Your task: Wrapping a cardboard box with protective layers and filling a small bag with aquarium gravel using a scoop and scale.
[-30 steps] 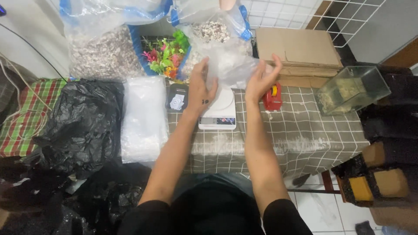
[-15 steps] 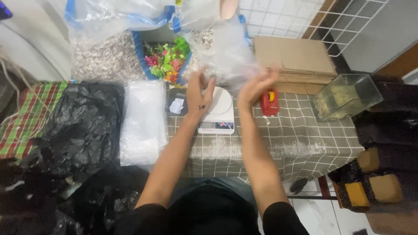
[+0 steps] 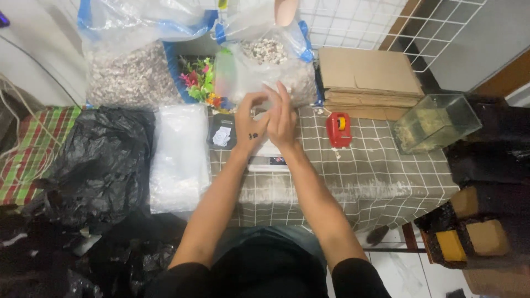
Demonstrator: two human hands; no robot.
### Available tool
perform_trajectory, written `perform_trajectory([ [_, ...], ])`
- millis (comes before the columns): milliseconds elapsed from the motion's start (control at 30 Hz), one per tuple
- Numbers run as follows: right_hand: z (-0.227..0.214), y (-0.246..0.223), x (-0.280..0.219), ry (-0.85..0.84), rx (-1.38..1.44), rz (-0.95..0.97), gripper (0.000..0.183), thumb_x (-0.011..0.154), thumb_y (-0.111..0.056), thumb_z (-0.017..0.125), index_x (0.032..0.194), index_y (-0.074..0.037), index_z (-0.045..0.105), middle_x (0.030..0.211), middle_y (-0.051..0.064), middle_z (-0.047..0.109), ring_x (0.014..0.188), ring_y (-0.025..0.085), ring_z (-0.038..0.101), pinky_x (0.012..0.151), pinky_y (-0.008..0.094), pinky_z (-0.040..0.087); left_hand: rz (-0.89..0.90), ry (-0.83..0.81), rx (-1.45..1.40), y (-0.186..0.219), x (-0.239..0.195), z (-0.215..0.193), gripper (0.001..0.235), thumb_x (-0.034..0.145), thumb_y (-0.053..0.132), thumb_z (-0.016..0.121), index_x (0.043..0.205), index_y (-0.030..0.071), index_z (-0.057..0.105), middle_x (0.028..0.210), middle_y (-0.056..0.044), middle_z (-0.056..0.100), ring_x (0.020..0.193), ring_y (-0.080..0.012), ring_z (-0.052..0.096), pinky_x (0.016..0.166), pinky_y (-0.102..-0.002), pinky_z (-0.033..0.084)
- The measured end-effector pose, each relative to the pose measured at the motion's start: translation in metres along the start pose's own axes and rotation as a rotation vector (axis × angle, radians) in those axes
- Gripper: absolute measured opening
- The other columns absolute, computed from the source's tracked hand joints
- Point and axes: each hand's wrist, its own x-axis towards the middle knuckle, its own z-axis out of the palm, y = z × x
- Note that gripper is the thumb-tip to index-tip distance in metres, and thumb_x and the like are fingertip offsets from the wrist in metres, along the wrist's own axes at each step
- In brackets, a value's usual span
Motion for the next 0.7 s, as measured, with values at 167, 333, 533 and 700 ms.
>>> perform_trajectory([
  [167, 0.000, 0.006, 0.004, 0.018, -0.082, 0.012, 0.040, 0.112, -0.020, 0.032, 0.143, 0.001, 0.047, 0.124, 0.012, 0.074, 0.116, 0.025, 0.070, 0.102, 0.037, 0.053, 0.099, 0.063, 0.105, -0.013, 0.000, 0.002, 0.026, 0.084, 0.009, 0.082, 0.108, 0.014, 0.073, 0.090, -0.003, 0.072, 0.082, -0.0224, 0.071, 0.076, -0.032, 0.059],
  [333, -0.003, 0.043, -0.006, 0.110, -0.193, 0.084, 0.022, 0.109, -0.024, 0.052, 0.122, -0.010, 0.063, 0.107, 0.003, 0.076, 0.100, 0.025, 0.071, 0.090, 0.034, 0.054, 0.094, 0.133, 0.123, -0.005, 0.004, -0.002, 0.011, 0.101, 0.011, 0.065, 0.109, 0.011, 0.072, 0.086, -0.003, 0.071, 0.074, -0.0184, 0.071, 0.065, -0.027, 0.059],
  [533, 0.000, 0.037, -0.012, -0.017, -0.142, 0.116, 0.023, 0.093, -0.036, 0.077, 0.108, -0.018, 0.072, 0.096, -0.003, 0.075, 0.091, 0.022, 0.072, 0.083, 0.032, 0.055, 0.041, 0.128, 0.080, 0.002, 0.006, -0.007, 0.012, 0.104, 0.014, 0.062, 0.111, 0.011, 0.072, 0.084, -0.004, 0.070, 0.075, -0.0204, 0.072, 0.065, -0.030, 0.059],
  [700, -0.002, 0.028, -0.003, -0.068, 0.006, 0.204, 0.007, 0.093, -0.011, 0.075, 0.096, -0.016, 0.071, 0.090, -0.001, 0.066, 0.089, 0.022, 0.068, 0.081, 0.032, 0.053, -0.279, 0.077, -0.057, -0.018, 0.001, -0.006, 0.017, 0.107, 0.016, 0.052, 0.111, 0.011, 0.067, 0.084, -0.010, 0.073, 0.077, -0.0210, 0.072, 0.068, -0.036, 0.062],
])
